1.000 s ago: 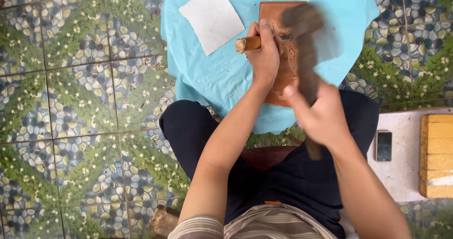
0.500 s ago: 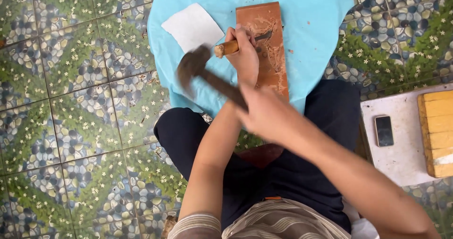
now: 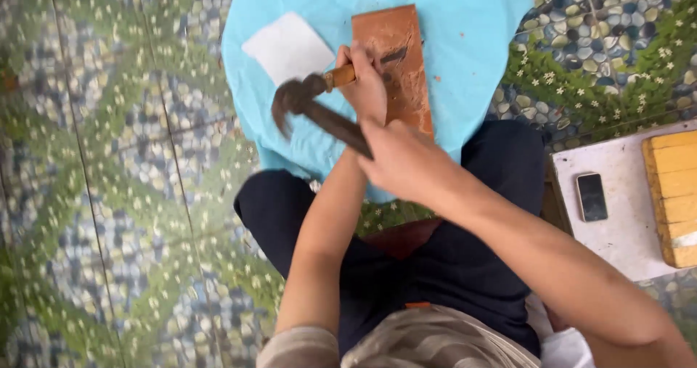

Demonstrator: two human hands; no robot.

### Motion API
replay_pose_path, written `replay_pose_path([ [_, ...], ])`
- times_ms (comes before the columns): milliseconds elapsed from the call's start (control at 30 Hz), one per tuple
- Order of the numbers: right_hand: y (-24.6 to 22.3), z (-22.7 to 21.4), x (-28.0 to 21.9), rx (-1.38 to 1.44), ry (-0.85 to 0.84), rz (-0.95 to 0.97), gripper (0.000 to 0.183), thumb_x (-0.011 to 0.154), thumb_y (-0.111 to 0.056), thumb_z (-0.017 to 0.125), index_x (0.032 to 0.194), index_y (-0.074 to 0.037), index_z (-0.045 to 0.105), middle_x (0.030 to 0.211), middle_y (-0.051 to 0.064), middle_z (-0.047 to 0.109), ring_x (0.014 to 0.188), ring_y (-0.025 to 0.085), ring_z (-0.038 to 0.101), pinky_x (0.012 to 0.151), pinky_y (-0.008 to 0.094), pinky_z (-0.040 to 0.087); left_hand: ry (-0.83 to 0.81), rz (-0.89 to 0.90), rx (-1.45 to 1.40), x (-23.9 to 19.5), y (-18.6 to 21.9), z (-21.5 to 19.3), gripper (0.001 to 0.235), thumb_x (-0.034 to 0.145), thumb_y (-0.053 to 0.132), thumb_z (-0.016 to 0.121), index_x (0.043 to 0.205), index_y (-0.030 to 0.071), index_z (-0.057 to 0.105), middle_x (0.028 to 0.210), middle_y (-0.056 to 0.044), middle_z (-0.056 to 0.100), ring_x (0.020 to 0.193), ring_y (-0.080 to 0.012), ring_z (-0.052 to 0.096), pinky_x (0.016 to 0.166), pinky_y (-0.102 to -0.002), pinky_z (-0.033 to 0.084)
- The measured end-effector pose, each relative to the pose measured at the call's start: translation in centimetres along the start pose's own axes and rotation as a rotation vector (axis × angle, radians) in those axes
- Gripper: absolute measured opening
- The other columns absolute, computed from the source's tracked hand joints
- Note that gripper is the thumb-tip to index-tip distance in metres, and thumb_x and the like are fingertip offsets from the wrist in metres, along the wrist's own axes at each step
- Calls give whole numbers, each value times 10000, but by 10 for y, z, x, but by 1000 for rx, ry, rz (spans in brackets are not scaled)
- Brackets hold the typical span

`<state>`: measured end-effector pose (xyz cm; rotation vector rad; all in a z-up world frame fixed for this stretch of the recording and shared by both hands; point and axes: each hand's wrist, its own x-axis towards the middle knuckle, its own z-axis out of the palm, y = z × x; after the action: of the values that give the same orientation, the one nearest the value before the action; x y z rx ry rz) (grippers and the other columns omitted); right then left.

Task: The person uses a chisel and hammer to carve a design into a rectangular wooden board. They repeatedly strike the chisel to remove wood shavings and refine the carved pattern.

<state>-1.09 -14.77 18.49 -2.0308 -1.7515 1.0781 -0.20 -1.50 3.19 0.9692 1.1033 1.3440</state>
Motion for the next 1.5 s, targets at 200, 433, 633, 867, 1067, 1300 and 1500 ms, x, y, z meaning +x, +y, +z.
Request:
replay_pose_path([
  [200,6,12,3,-124,-3,-14,371,1007,-323,573,1160,15,560,812,235,661,748,441,714,609,481,570,-32,35,-63,-12,20,-4,399,1004,279,500,653,159,353,503,-31,430,479,-110,402,522,-254,329],
  [433,6,22,2,-97,-34,-21,434,1025,-371,550,1184,32,538,909,314,647,868,522,698,722,537,581,-34,97,56,-6,2,-9,414,989,308,501,613,151,425,483,-38,470,468,-117,410,532,-275,340],
  [633,55,58,16,353,359,-87,355,1014,-298,603,798,-18,582,540,211,535,532,403,649,512,435,501,0,60,-44,-5,5,-4,512,1074,422,451,650,144,382,511,-69,548,478,-111,483,521,-215,387],
  [867,101,70,63,1269,867,-154,450,1097,-237,488,674,-108,408,418,83,406,356,222,513,432,334,478,8,277,-98,-3,27,-34,167,1059,321,582,1007,162,583,932,-24,730,753,-86,605,668,-217,482],
  [1067,144,90,71,1190,953,-268,217,1125,-136,447,932,-53,503,559,40,442,379,188,555,408,388,558,-105,705,614,-4,78,-54,262,920,153,810,1099,184,621,1083,75,678,745,-142,674,614,-265,590],
  [1300,150,92,68,1110,907,-274,146,1128,-123,396,1015,-48,449,555,21,412,338,165,504,409,321,537,-457,1149,1835,-4,62,-48,496,776,613,804,853,139,681,729,15,532,631,-199,601,582,-341,498],
  [1500,137,81,63,1175,880,-283,155,1108,-120,408,990,-36,461,543,10,414,329,147,499,474,426,607,-567,1208,1776,30,40,-70,478,978,575,656,720,177,597,555,32,509,454,-182,623,471,-324,526],
])
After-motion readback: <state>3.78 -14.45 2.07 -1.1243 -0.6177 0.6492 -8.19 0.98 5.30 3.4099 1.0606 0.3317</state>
